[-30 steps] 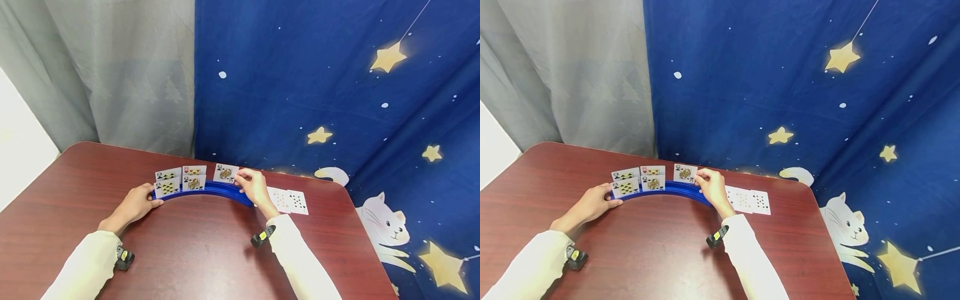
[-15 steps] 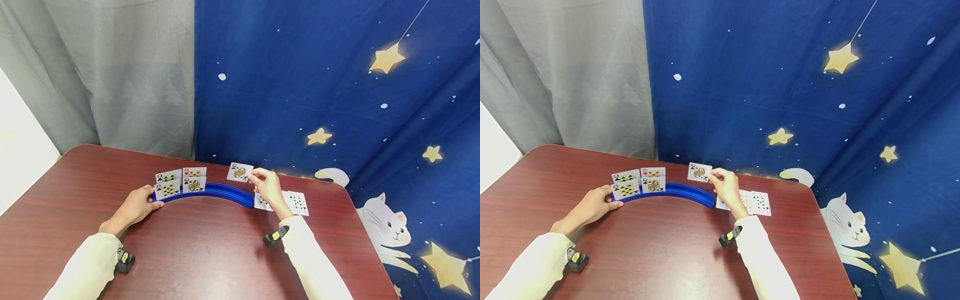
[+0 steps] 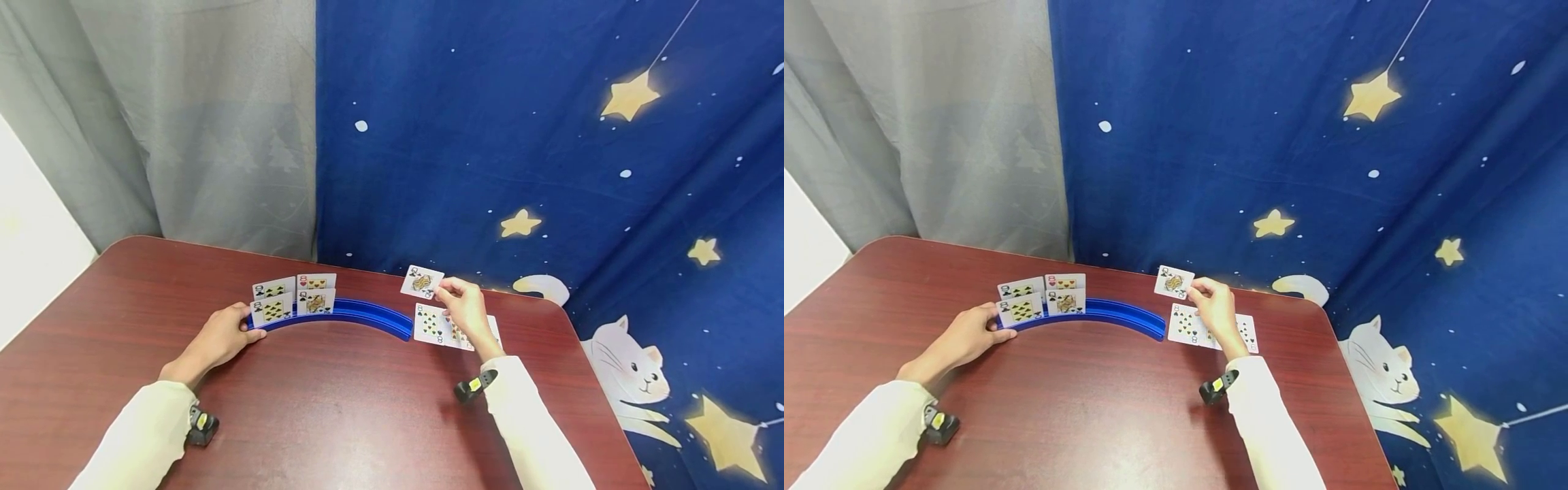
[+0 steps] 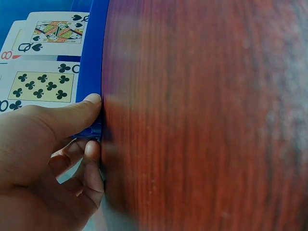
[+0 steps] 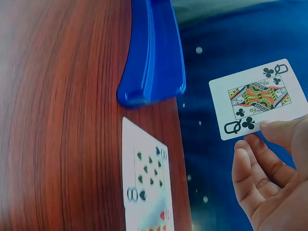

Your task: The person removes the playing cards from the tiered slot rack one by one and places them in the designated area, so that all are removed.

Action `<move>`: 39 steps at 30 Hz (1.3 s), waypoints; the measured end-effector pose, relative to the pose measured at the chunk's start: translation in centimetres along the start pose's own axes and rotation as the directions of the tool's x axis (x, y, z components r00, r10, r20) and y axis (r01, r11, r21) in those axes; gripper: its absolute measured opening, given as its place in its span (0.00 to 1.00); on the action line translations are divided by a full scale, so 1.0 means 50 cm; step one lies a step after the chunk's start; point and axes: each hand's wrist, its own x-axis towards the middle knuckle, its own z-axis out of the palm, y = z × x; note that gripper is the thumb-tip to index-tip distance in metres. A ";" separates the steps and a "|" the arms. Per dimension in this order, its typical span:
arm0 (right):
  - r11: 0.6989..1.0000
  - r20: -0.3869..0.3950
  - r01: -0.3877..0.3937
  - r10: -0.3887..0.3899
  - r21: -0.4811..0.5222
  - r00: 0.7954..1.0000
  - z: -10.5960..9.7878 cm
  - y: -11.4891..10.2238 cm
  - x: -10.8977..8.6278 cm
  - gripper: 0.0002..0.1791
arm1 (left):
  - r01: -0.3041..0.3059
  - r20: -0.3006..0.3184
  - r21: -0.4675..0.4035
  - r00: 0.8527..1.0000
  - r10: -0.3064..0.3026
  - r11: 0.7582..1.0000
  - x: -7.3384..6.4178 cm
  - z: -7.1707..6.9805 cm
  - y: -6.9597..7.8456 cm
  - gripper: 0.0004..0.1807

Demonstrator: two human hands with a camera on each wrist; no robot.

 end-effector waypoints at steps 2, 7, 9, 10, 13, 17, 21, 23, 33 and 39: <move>1.000 -0.008 -0.009 0.009 -0.012 1.000 -0.010 0.008 -0.001 0.05 | 0.003 0.002 -0.002 1.000 -0.003 1.000 -0.001 0.001 -0.001 0.14; 0.999 -0.030 -0.041 0.040 -0.030 0.999 -0.037 0.032 -0.002 0.06 | -0.002 -0.002 0.002 1.000 0.002 1.000 0.000 0.002 -0.005 0.14; 0.998 -0.041 -0.055 0.054 -0.030 0.998 -0.050 0.044 -0.002 0.06 | -0.003 -0.003 0.004 1.000 0.003 1.000 0.001 0.004 -0.005 0.14; 0.997 -0.047 -0.067 0.066 -0.029 0.997 -0.056 0.049 -0.001 0.06 | -0.003 -0.003 0.004 1.000 0.003 1.000 0.002 0.004 -0.005 0.14; 0.995 -0.058 -0.102 0.101 -0.017 0.993 -0.076 0.065 -0.002 0.06 | -0.003 -0.004 0.005 1.000 0.003 1.000 0.003 0.005 -0.005 0.14; 0.990 -0.067 -0.140 0.139 -0.011 0.988 -0.104 0.085 -0.006 0.07 | -0.004 -0.005 0.003 1.000 0.004 1.000 0.003 0.005 -0.004 0.13; 0.986 -0.082 -0.167 0.165 -0.021 0.983 -0.132 0.105 -0.008 0.08 | -0.002 -0.005 0.001 1.000 0.002 1.000 0.002 0.004 -0.004 0.13; 0.984 -0.092 -0.176 0.172 -0.033 0.981 -0.146 0.116 -0.007 0.08 | 0.000 -0.003 0.000 1.000 0.000 1.000 0.001 0.004 -0.004 0.13; 0.970 -0.121 -0.226 0.215 -0.090 0.969 -0.192 0.163 -0.016 0.12 | -0.004 0.004 0.000 1.000 0.004 1.000 0.000 0.004 -0.006 0.14; 0.959 -0.132 -0.249 0.232 -0.135 0.964 -0.213 0.186 -0.023 0.15 | -0.004 0.003 0.003 1.000 0.004 1.000 0.000 0.002 -0.004 0.14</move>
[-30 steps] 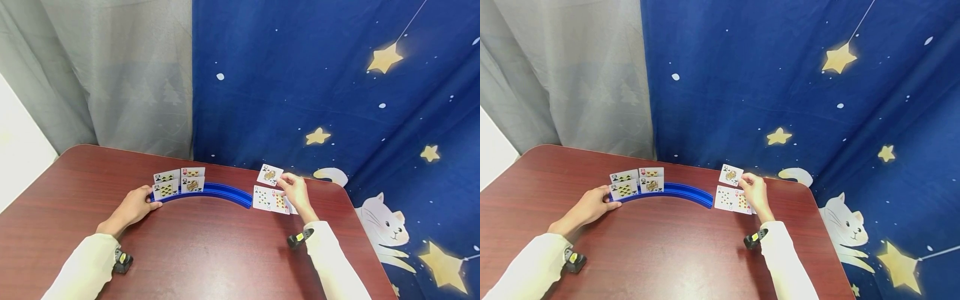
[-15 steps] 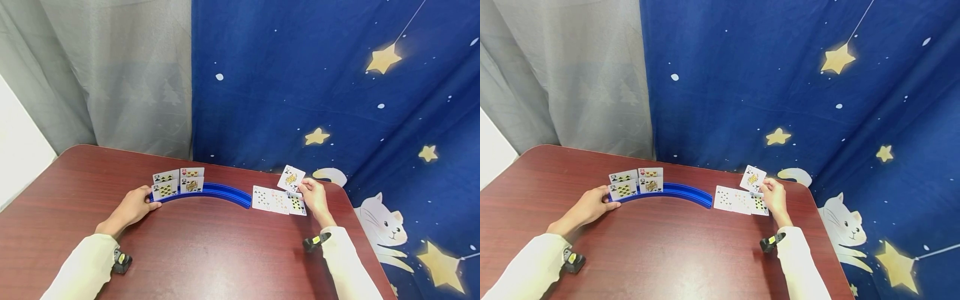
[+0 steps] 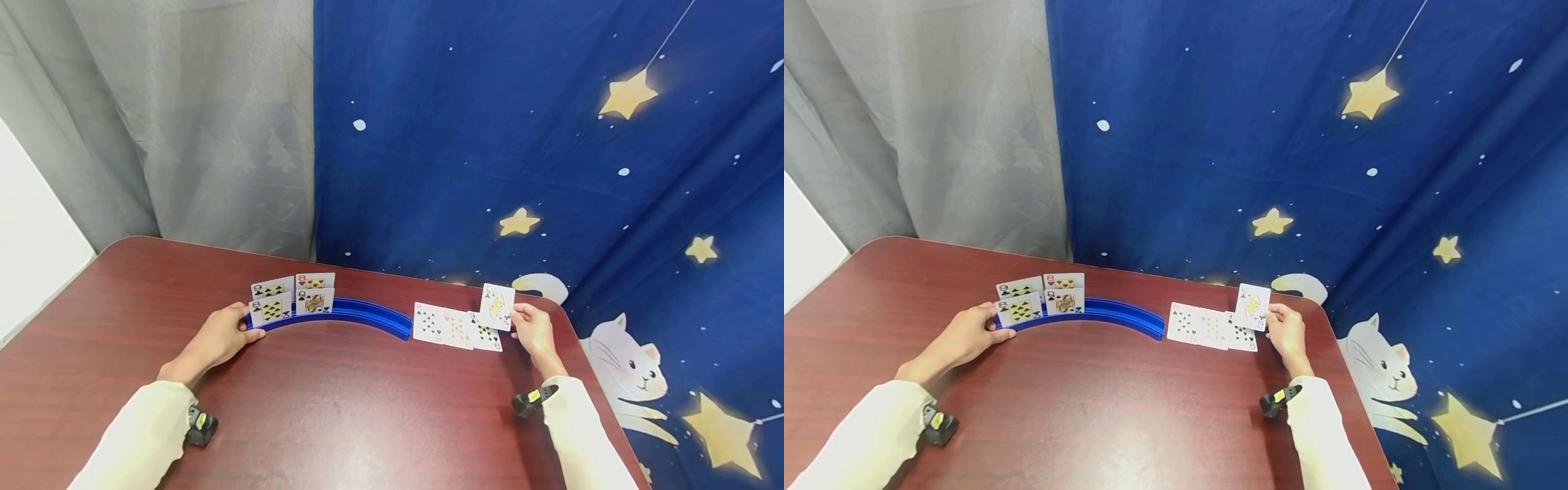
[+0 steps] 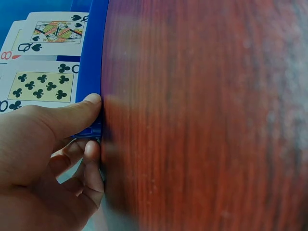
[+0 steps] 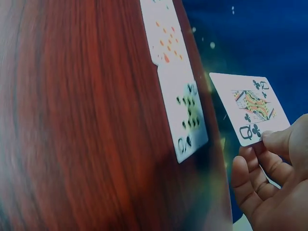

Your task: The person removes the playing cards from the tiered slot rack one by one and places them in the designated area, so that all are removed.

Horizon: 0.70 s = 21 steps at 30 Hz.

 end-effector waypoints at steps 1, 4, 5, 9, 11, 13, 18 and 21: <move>1.000 0.000 -0.004 0.004 -0.012 1.000 -0.003 0.004 0.001 0.16 | 0.001 0.001 0.000 1.000 -0.001 1.000 0.000 0.000 0.000 0.13; 0.999 -0.003 -0.015 0.014 -0.036 1.000 -0.010 0.017 0.003 0.17 | 0.001 -0.001 0.003 1.000 -0.001 1.000 0.000 -0.001 0.002 0.13; 0.999 -0.008 -0.016 0.016 -0.044 1.000 -0.013 0.021 0.004 0.17 | 0.000 -0.001 0.004 1.000 0.000 1.000 0.001 -0.001 0.002 0.13; 0.997 -0.037 -0.017 0.014 -0.069 0.999 -0.023 0.036 0.005 0.16 | -0.004 0.000 0.005 1.000 0.004 1.000 0.002 -0.001 0.003 0.13; 0.996 -0.051 -0.017 0.012 -0.089 0.999 -0.029 0.043 0.006 0.16 | -0.005 -0.001 0.005 1.000 0.005 1.000 0.002 -0.002 0.003 0.13; 0.994 -0.063 -0.021 0.014 -0.109 0.998 -0.034 0.050 0.006 0.16 | -0.005 -0.002 0.005 1.000 0.005 1.000 0.002 -0.002 0.003 0.13; 0.986 -0.079 -0.048 0.036 -0.162 0.996 -0.045 0.065 0.007 0.16 | -0.009 -0.006 0.003 1.000 0.009 1.000 0.001 -0.003 0.003 0.14; 0.979 -0.077 -0.068 0.054 -0.192 0.996 -0.050 0.071 0.003 0.16 | -0.009 -0.004 0.003 1.000 0.009 1.000 0.002 -0.002 0.002 0.14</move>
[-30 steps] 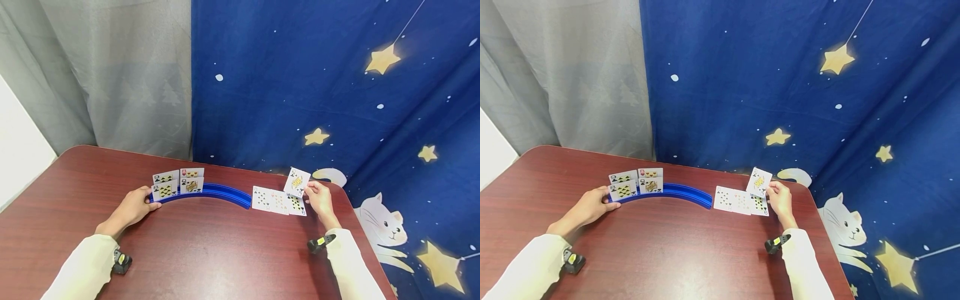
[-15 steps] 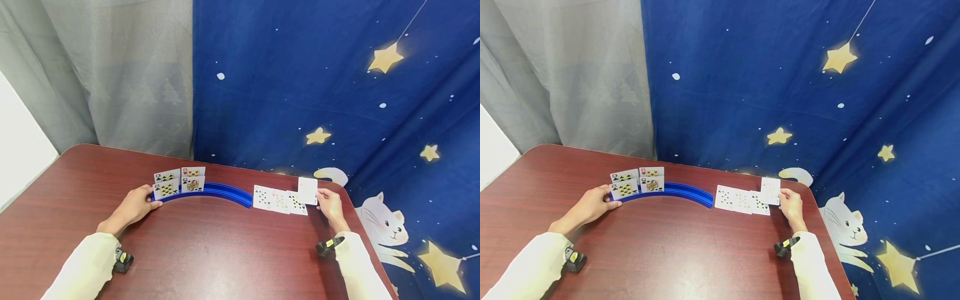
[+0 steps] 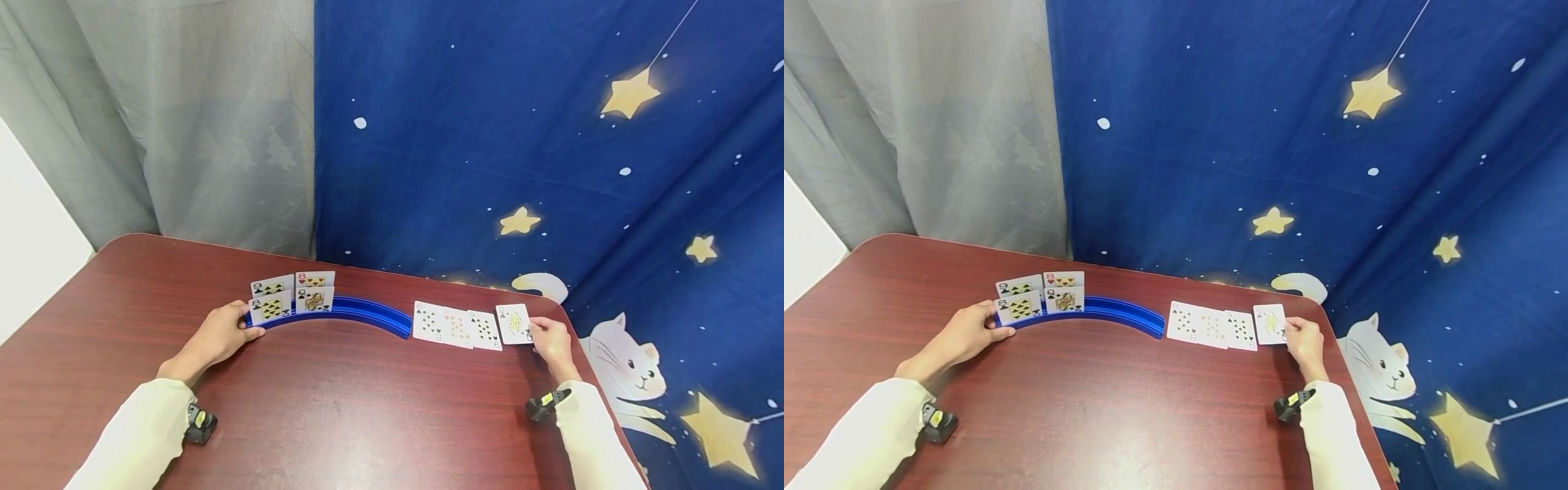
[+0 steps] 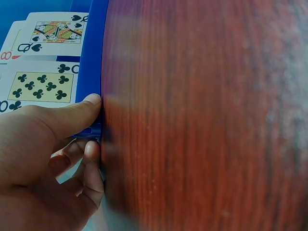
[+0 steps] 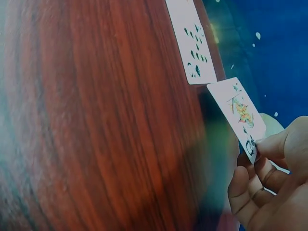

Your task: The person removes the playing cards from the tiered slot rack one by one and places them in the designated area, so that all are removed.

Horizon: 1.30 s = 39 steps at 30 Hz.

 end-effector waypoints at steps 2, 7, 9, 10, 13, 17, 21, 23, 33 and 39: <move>1.000 0.003 -0.011 0.011 -0.010 1.000 -0.001 0.004 -0.002 0.16 | 0.003 0.004 0.002 1.000 -0.003 1.000 0.000 0.000 0.000 0.15; 1.000 0.034 -0.022 0.023 -0.017 0.999 -0.006 0.010 -0.004 0.16 | 0.007 0.009 0.001 1.000 -0.007 1.000 -0.001 -0.001 -0.001 0.15; 0.999 0.056 -0.026 0.028 -0.027 0.998 -0.008 0.010 -0.004 0.16 | 0.007 0.006 0.002 1.000 -0.008 1.000 -0.002 -0.001 -0.001 0.14; 0.999 0.069 -0.026 0.029 -0.030 0.997 -0.009 0.010 -0.005 0.16 | 0.008 0.005 0.001 1.000 -0.008 1.000 -0.002 -0.001 -0.001 0.14; 0.998 0.095 -0.041 0.045 -0.046 0.994 -0.010 0.013 -0.006 0.16 | 0.002 0.001 -0.004 1.000 -0.002 1.000 -0.002 0.000 -0.002 0.14; 0.997 0.104 -0.050 0.055 -0.051 0.993 -0.008 0.018 -0.005 0.16 | 0.000 -0.005 -0.002 1.000 0.000 1.000 -0.002 0.000 -0.002 0.13; 0.998 0.094 -0.038 0.043 -0.055 0.995 -0.003 0.020 -0.001 0.15 | 0.002 -0.009 0.006 1.000 -0.002 1.000 -0.002 0.001 -0.003 0.13; 0.997 0.086 -0.033 0.039 -0.065 0.996 0.000 0.020 0.001 0.15 | 0.002 -0.007 0.005 1.000 -0.002 1.000 -0.002 0.002 -0.004 0.14; 0.989 0.029 0.009 -0.005 -0.147 1.000 0.004 0.018 -0.003 0.13 | 0.009 -0.004 0.006 1.000 -0.009 1.000 0.000 0.001 -0.002 0.13; 0.978 0.004 0.016 -0.015 -0.209 1.000 0.003 0.003 -0.011 0.13 | -0.002 -0.017 0.012 1.000 0.002 1.000 0.001 0.002 -0.003 0.12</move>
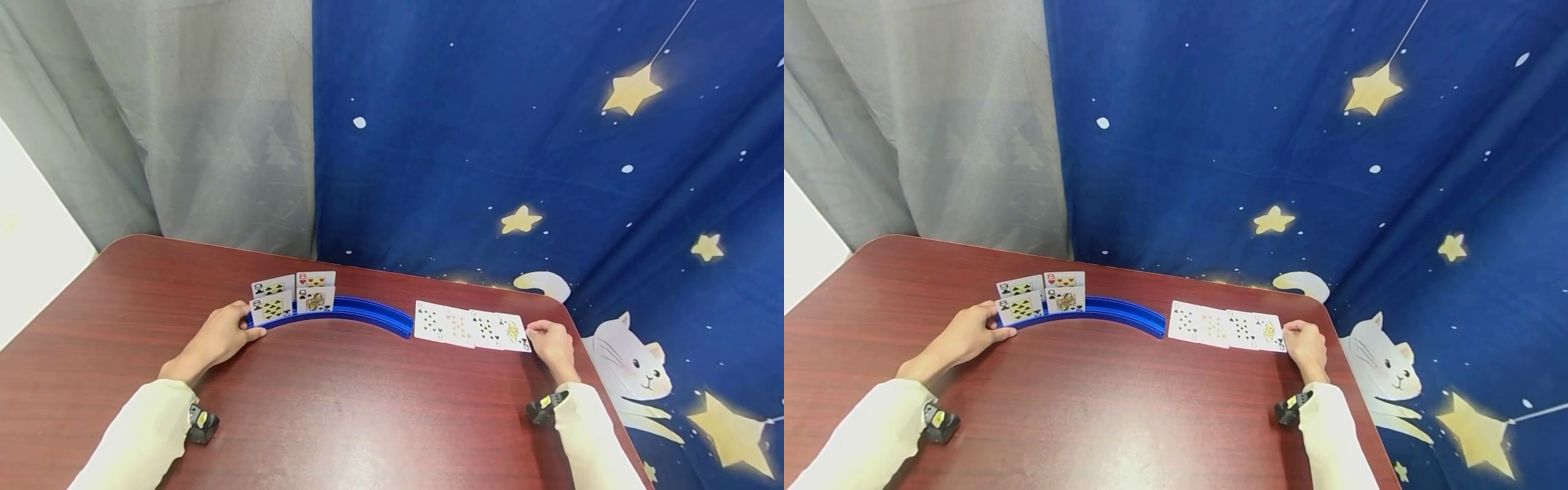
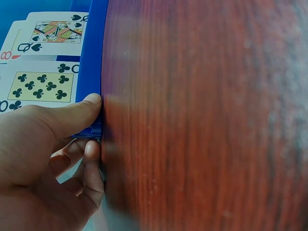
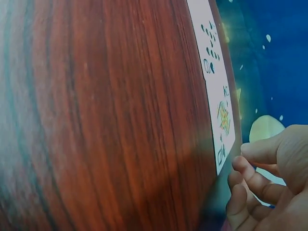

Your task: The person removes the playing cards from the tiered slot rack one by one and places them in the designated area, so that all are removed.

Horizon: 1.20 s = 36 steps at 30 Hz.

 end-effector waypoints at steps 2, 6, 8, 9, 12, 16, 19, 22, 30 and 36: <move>1.000 -0.008 -0.003 0.003 0.000 1.000 0.000 -0.012 -0.003 0.12 | -0.002 -0.001 0.001 1.000 0.002 1.000 0.000 0.000 -0.001 0.12; 1.000 -0.034 0.012 -0.011 0.002 0.999 0.005 -0.044 -0.007 0.12 | -0.002 0.010 -0.001 1.000 0.002 1.000 0.002 -0.002 -0.002 0.13; 0.999 -0.045 0.032 -0.031 0.006 0.999 0.008 -0.064 -0.009 0.11 | 0.000 0.013 -0.003 1.000 0.000 1.000 0.003 -0.005 -0.002 0.14; 0.999 -0.052 0.038 -0.038 0.008 0.998 0.009 -0.074 -0.011 0.11 | 0.001 0.013 -0.004 1.000 -0.001 1.000 0.003 -0.006 -0.002 0.14; 0.997 -0.057 0.076 -0.075 0.021 0.996 0.014 -0.106 -0.015 0.10 | 0.006 0.011 -0.006 1.000 -0.006 1.000 0.003 -0.008 -0.002 0.15; 0.991 -0.049 0.127 -0.125 0.039 0.991 0.020 -0.143 -0.026 0.09 | 0.009 0.018 -0.008 1.000 -0.009 1.000 0.001 -0.004 -0.003 0.14; 0.982 -0.044 0.177 -0.174 0.061 0.984 0.029 -0.171 -0.038 0.09 | 0.005 0.017 -0.008 1.000 -0.005 1.000 0.000 -0.001 -0.003 0.14; 0.964 -0.046 0.246 -0.243 0.097 0.969 0.042 -0.202 -0.047 0.08 | 0.006 0.010 -0.009 1.000 -0.005 1.000 0.001 0.000 -0.004 0.13; 0.891 -0.014 0.387 -0.395 0.238 0.918 0.068 -0.294 -0.080 0.07 | 0.016 0.020 -0.010 1.000 -0.016 1.000 0.003 -0.006 -0.001 0.14; 0.845 0.036 0.438 -0.470 0.305 0.882 0.085 -0.344 -0.107 0.09 | 0.021 0.027 -0.024 0.999 -0.021 0.999 -0.003 -0.002 0.000 0.15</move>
